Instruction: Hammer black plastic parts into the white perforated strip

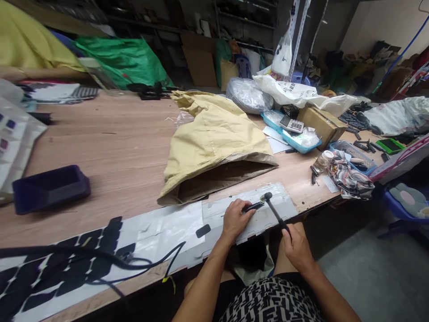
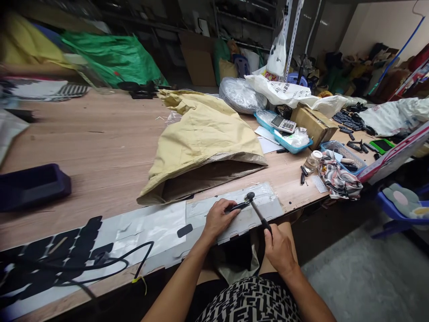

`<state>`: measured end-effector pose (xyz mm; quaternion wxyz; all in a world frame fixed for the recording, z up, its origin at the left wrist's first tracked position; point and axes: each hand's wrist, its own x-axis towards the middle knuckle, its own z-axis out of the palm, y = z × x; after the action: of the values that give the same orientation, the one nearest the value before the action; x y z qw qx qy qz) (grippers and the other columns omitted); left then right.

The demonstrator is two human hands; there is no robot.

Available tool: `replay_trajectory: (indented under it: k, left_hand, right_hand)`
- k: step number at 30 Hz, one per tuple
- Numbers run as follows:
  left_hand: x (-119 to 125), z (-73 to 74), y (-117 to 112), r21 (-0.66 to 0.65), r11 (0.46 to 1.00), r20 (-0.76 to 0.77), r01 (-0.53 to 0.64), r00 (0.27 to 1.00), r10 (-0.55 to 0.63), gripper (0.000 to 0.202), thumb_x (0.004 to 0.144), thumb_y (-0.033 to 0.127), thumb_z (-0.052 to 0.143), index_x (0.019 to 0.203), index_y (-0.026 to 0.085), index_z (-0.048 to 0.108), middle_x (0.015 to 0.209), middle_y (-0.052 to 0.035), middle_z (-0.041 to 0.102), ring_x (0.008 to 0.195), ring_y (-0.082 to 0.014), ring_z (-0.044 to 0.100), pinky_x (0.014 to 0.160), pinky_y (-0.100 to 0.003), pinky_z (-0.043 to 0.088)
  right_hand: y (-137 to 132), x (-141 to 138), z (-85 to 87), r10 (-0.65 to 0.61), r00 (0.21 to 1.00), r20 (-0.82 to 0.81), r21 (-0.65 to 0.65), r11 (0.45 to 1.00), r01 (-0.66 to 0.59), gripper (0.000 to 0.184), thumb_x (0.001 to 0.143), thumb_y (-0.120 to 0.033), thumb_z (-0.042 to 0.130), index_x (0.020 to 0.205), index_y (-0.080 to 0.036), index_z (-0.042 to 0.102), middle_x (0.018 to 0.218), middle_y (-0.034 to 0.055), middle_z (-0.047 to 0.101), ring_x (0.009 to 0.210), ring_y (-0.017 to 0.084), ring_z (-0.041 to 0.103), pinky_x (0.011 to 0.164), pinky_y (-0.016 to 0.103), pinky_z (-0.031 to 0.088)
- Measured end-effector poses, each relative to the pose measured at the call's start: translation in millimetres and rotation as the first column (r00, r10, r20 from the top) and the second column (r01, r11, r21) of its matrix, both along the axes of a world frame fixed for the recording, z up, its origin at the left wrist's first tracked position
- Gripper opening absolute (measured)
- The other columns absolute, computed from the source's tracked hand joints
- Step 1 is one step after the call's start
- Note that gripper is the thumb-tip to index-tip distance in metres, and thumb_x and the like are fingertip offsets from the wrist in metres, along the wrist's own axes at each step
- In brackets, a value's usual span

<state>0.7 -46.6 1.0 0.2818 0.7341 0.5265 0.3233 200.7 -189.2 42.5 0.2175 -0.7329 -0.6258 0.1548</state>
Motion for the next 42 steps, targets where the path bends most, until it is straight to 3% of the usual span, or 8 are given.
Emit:
replay_trajectory:
  k: [8,21,26,33,38,42]
  left_hand:
    - [1,-0.6,1,-0.001,1.0,0.008,-0.008,1.0,0.008,0.011,0.079,0.028,0.066,0.09,0.025,0.067,0.092,-0.0022,0.064,0.091,-0.0213,0.057,0.083,-0.035,0.044]
    - [2,-0.3,3,-0.01,1.0,0.006,-0.025,1.0,0.025,0.011,0.077,0.024,0.067,0.088,0.025,0.068,0.087,-0.0015,0.064,0.088,-0.0208,0.056,0.079,-0.033,0.043]
    - [1,-1.3,2,-0.009,1.0,0.006,-0.005,1.0,0.005,0.011,0.079,0.028,0.067,0.089,0.023,0.067,0.089,-0.0022,0.064,0.09,-0.0216,0.056,0.081,-0.034,0.043]
    - [-3,2.7,2,0.003,0.997,0.03,0.078,0.997,-0.078,0.014,0.084,0.033,0.062,0.092,0.023,0.066,0.092,-0.0025,0.064,0.089,-0.0216,0.055,0.083,-0.036,0.042]
    - [-17,14.2,-25,0.04,0.971,0.123,0.235,0.963,-0.238,0.016,0.088,0.035,0.057,0.094,0.023,0.065,0.095,-0.0036,0.063,0.094,-0.0219,0.054,0.087,-0.037,0.042]
    - [-28,11.3,-63,0.131,0.941,0.038,0.313,0.947,-0.32,0.012,0.087,0.031,0.06,0.093,0.024,0.066,0.11,-0.0062,0.06,0.108,-0.0254,0.05,0.094,-0.041,0.04]
  right_hand:
    - [3,-10,4.5,0.042,0.993,0.11,-0.072,0.997,-0.034,0.031,0.099,-0.035,0.033,0.09,-0.02,0.058,0.074,0.0037,0.066,0.067,0.017,0.06,0.058,0.025,0.032]
    - [3,-19,3.3,0.087,0.985,0.15,-0.13,0.989,-0.068,0.031,0.099,-0.035,0.033,0.095,-0.02,0.059,0.079,0.004,0.068,0.071,0.018,0.063,0.06,0.025,0.032]
    - [14,6,7.1,-0.095,0.971,0.22,-0.105,0.987,0.12,0.032,0.099,-0.037,0.035,0.101,-0.019,0.061,0.086,0.0074,0.069,0.078,0.019,0.064,0.063,0.025,0.034]
    - [25,31,8.8,-0.261,0.912,0.315,-0.239,0.909,0.342,0.03,0.101,-0.036,0.035,0.099,-0.019,0.059,0.084,0.0083,0.071,0.073,0.018,0.064,0.061,0.025,0.03]
    - [25,27,1.5,-0.259,0.9,0.35,-0.273,0.891,0.362,0.03,0.102,-0.035,0.033,0.104,-0.018,0.057,0.081,0.0086,0.07,0.07,0.019,0.064,0.061,0.025,0.03]
    - [25,27,-1.2,-0.243,0.908,0.341,-0.287,0.893,0.347,0.03,0.102,-0.035,0.031,0.106,-0.017,0.056,0.081,0.0092,0.07,0.07,0.02,0.064,0.061,0.026,0.03]
